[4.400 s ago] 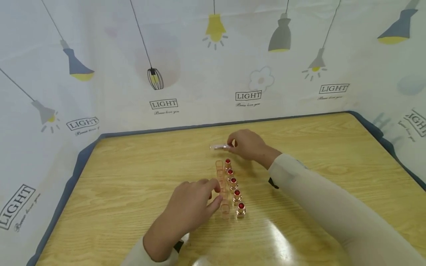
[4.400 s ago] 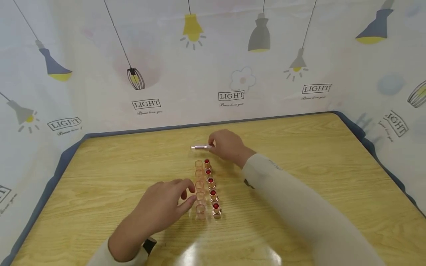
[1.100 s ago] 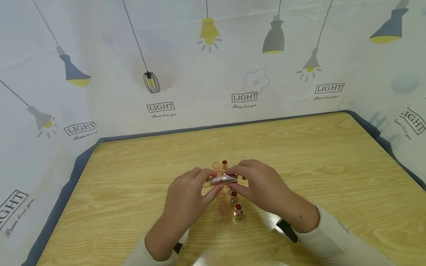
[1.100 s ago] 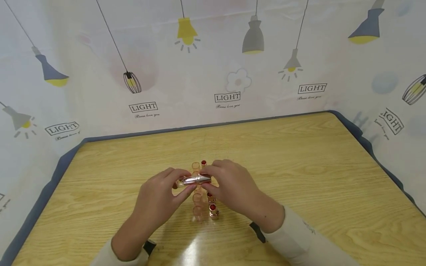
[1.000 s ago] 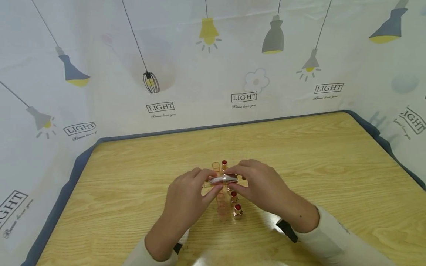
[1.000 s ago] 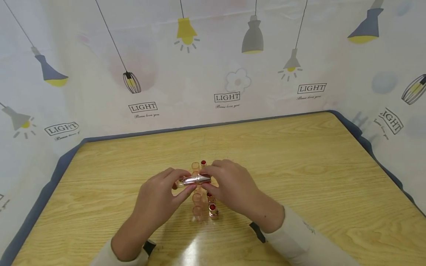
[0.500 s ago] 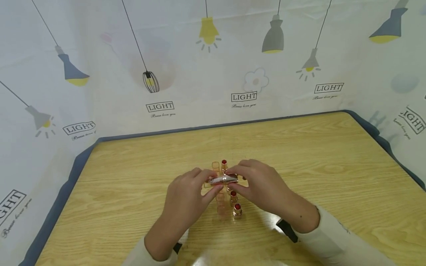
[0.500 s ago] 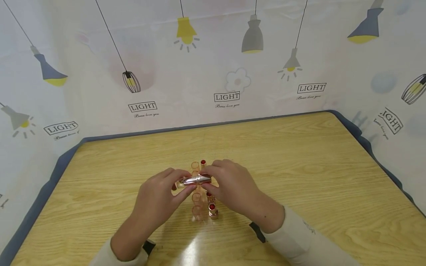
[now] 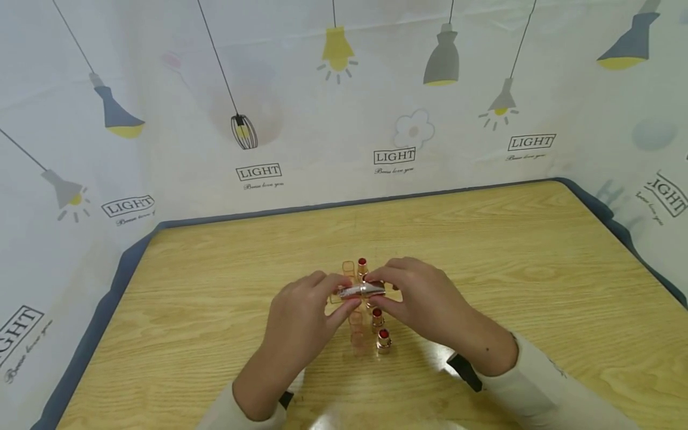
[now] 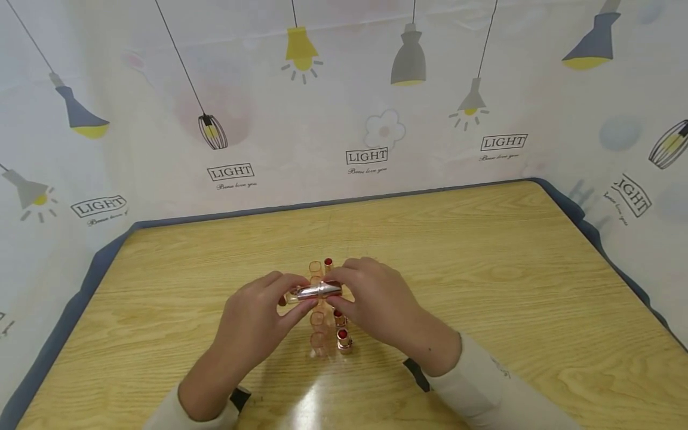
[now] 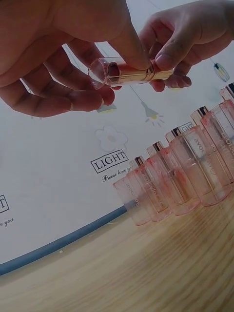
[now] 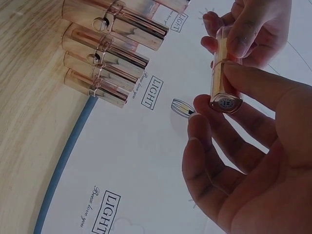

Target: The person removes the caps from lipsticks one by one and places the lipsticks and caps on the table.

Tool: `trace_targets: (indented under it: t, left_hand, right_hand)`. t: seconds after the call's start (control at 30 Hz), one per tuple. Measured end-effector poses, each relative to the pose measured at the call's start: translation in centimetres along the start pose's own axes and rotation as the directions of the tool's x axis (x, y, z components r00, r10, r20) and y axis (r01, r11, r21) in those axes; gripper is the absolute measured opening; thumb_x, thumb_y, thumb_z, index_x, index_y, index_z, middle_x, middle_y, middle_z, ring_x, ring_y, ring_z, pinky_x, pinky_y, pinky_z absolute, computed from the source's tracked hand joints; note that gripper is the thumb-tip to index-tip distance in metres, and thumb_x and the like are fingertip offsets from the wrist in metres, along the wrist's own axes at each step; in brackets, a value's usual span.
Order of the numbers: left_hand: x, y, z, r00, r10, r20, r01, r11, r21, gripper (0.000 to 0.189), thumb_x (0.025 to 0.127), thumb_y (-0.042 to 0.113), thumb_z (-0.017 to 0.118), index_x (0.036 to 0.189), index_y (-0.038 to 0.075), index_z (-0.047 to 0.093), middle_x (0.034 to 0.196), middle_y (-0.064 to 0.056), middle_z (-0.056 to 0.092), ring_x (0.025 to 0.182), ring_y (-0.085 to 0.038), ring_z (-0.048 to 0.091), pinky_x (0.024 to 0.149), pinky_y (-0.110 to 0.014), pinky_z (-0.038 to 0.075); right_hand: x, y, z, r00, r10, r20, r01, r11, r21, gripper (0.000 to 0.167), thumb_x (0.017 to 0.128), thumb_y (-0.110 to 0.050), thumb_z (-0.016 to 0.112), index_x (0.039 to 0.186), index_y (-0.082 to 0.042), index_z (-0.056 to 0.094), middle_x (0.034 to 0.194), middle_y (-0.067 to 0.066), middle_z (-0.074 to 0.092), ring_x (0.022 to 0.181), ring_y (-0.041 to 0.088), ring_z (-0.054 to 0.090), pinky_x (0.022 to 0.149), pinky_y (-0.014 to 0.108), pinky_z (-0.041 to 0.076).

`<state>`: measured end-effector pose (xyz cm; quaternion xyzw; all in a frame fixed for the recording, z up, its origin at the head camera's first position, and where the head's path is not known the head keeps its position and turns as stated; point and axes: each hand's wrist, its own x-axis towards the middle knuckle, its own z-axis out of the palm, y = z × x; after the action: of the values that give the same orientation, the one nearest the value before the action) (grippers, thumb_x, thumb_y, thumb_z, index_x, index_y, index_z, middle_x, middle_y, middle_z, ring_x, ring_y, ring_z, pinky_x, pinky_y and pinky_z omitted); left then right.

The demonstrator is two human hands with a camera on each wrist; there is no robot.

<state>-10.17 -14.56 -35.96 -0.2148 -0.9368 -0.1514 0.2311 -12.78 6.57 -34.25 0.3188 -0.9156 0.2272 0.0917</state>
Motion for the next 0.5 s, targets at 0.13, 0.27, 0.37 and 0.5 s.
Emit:
trace_targets:
  t: [0.13,0.27,0.37,0.5]
  left_hand:
    - [0.02,-0.04,-0.09,1.0,0.01,0.003,-0.01,1.0,-0.004,0.029,0.084,0.044,0.079,0.103,0.023,0.075,0.086,0.007,0.072,0.064,-0.007,0.062,0.056,-0.023,0.048]
    - [0.06,-0.04,-0.14,1.0,0.019,0.005,-0.019,1.0,-0.003,0.029,0.083,0.043,0.08,0.103,0.023,0.075,0.087,0.006,0.073,0.065,-0.008,0.064,0.057,-0.024,0.05]
    - [0.09,-0.04,-0.14,1.0,0.027,0.007,-0.027,1.0,-0.001,0.029,0.083,0.042,0.081,0.103,0.023,0.075,0.087,0.006,0.073,0.065,-0.008,0.063,0.056,-0.023,0.049]
    - [0.11,-0.05,-0.15,0.999,0.039,0.006,-0.039,0.999,0.002,0.029,0.083,0.041,0.081,0.103,0.023,0.075,0.085,0.006,0.072,0.062,-0.007,0.059,0.055,-0.022,0.047]
  right_hand:
    - [-0.02,0.05,-0.03,1.0,0.001,0.005,-0.001,1.0,0.006,0.027,0.083,-0.025,0.082,0.107,-0.015,0.076,0.095,-0.005,0.072,0.084,0.011,0.065,0.069,0.028,0.054]
    - [-0.07,0.09,-0.08,1.0,-0.009,0.001,0.009,1.0,0.013,0.026,0.083,-0.024,0.083,0.107,-0.015,0.076,0.097,-0.005,0.072,0.088,0.013,0.067,0.071,0.03,0.056]
    - [-0.11,0.08,-0.17,1.0,-0.014,0.001,0.014,1.0,0.018,0.025,0.084,-0.024,0.082,0.106,-0.015,0.076,0.098,-0.005,0.073,0.09,0.012,0.068,0.073,0.031,0.057]
    - [-0.11,0.11,-0.23,1.0,-0.011,0.012,0.01,1.0,0.027,0.024,0.084,-0.024,0.082,0.106,-0.016,0.076,0.099,-0.005,0.073,0.09,0.012,0.068,0.074,0.031,0.057]
